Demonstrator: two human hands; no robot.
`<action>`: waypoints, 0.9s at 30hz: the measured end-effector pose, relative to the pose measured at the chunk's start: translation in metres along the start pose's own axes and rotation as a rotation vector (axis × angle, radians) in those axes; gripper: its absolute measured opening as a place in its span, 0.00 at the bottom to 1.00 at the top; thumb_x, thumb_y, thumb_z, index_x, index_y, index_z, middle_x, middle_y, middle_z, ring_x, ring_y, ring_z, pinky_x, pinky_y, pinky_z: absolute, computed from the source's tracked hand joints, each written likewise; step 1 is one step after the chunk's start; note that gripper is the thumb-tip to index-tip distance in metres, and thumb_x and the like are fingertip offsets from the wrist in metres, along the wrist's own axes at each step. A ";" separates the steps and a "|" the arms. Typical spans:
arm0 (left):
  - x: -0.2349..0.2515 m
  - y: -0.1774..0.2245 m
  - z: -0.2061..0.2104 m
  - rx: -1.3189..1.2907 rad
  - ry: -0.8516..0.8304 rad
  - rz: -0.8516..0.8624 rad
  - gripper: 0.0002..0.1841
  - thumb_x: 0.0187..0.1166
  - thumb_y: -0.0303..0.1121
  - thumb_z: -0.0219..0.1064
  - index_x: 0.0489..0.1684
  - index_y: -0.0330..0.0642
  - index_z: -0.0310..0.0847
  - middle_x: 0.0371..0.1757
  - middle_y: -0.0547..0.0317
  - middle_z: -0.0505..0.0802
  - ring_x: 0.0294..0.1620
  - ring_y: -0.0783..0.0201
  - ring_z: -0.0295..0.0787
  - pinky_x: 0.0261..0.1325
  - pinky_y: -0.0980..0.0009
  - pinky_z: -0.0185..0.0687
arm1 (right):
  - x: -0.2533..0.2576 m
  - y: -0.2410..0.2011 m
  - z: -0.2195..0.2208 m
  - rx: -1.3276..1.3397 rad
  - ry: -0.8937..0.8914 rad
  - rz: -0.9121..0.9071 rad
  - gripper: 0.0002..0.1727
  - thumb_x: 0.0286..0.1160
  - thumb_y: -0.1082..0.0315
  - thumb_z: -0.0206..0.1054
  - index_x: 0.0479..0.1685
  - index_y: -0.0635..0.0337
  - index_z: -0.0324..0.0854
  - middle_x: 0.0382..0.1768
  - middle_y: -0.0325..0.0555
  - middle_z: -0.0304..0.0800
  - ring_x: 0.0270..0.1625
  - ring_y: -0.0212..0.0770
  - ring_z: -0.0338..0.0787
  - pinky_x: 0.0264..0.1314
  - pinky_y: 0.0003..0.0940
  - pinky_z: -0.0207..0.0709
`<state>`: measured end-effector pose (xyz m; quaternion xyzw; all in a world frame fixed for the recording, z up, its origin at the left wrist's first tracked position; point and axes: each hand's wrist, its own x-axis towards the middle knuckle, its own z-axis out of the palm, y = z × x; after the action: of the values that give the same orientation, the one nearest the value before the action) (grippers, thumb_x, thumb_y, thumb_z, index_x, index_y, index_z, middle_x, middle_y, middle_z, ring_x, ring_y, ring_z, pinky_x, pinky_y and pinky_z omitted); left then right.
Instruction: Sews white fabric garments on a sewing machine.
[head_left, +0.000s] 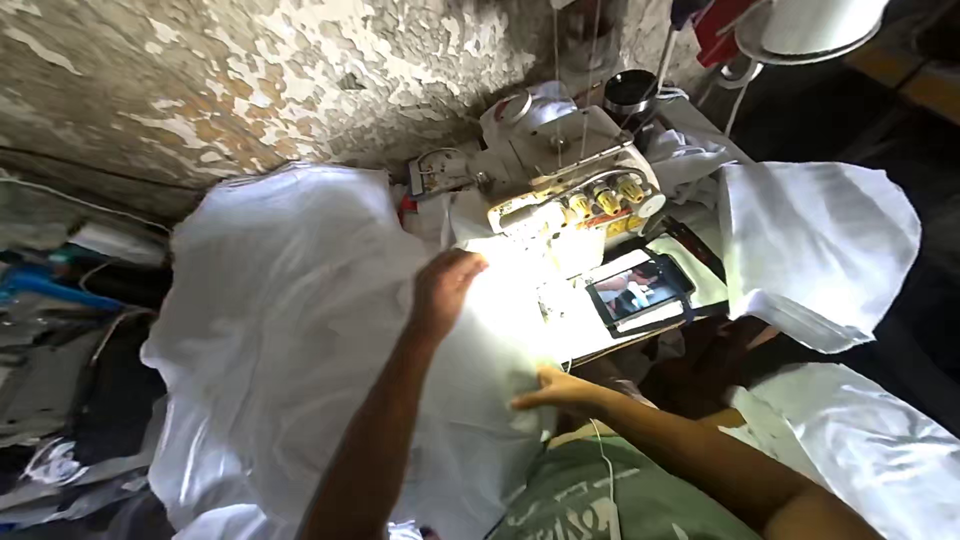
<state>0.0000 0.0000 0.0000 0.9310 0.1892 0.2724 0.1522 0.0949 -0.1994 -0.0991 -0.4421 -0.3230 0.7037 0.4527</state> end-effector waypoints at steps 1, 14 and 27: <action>-0.002 -0.003 0.018 -0.063 -0.023 -0.050 0.10 0.83 0.26 0.64 0.43 0.26 0.90 0.42 0.39 0.94 0.46 0.48 0.93 0.56 0.53 0.87 | 0.003 0.003 -0.007 0.115 0.099 -0.022 0.20 0.80 0.71 0.65 0.68 0.71 0.73 0.50 0.44 0.89 0.50 0.30 0.90 0.61 0.31 0.84; 0.001 -0.011 0.067 -0.003 0.041 -0.012 0.06 0.75 0.24 0.70 0.32 0.30 0.92 0.34 0.41 0.92 0.41 0.46 0.92 0.51 0.53 0.85 | 0.043 0.001 -0.009 0.229 0.780 -0.356 0.19 0.73 0.81 0.68 0.62 0.71 0.74 0.43 0.47 0.90 0.42 0.28 0.90 0.48 0.23 0.85; -0.005 -0.014 0.071 -0.067 0.053 -0.055 0.05 0.71 0.28 0.73 0.29 0.36 0.93 0.31 0.48 0.89 0.36 0.53 0.88 0.43 0.57 0.81 | 0.035 0.018 -0.016 0.026 0.690 -0.397 0.04 0.78 0.75 0.64 0.46 0.65 0.78 0.18 0.27 0.78 0.23 0.18 0.77 0.31 0.15 0.73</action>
<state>0.0326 -0.0027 -0.0645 0.9123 0.2093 0.2992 0.1856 0.0963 -0.1732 -0.1326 -0.5759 -0.2222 0.4168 0.6673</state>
